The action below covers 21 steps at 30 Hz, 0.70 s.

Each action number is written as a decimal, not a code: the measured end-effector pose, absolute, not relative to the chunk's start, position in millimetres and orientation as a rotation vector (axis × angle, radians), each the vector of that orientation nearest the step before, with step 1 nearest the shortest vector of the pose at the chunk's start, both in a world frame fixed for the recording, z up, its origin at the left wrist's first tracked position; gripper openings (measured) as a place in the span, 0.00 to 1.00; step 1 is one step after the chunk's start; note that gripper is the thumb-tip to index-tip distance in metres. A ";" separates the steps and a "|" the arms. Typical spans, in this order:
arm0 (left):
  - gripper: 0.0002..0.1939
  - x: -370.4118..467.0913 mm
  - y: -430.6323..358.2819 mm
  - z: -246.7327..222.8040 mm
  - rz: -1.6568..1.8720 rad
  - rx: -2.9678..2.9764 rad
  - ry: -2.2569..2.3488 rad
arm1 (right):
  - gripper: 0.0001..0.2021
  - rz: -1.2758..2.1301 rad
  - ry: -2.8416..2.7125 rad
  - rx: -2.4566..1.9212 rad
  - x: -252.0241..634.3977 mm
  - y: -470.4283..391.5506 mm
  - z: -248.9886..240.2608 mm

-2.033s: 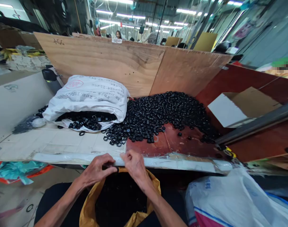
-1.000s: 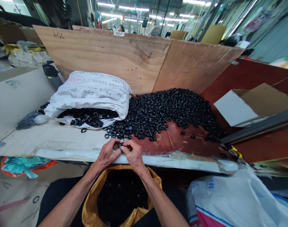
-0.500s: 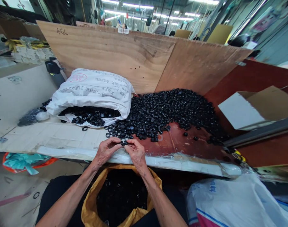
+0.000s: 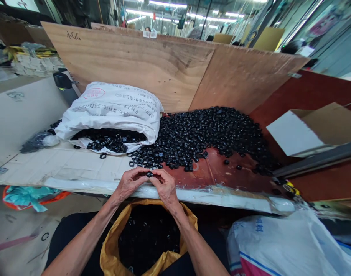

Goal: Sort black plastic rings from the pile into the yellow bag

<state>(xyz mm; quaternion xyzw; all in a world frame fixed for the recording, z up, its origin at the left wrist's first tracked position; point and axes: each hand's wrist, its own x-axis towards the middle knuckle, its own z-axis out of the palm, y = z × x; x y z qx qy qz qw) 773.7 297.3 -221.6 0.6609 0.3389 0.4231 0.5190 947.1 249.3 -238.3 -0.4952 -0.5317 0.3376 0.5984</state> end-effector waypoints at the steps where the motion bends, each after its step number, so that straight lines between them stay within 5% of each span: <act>1: 0.14 773.4 296.7 -221.1 1.008 1.595 0.819 | 0.11 0.763 -1.244 -1.172 946.5 248.2 -238.4; 14: 0.18 768.7 298.5 -212.1 0.935 1.707 0.928 | 0.09 0.360 -1.510 -1.386 933.6 252.9 -222.8; 21: 0.25 784.0 313.3 -218.1 0.939 1.791 1.163 | 0.05 0.479 -1.445 -1.474 938.8 270.0 -226.7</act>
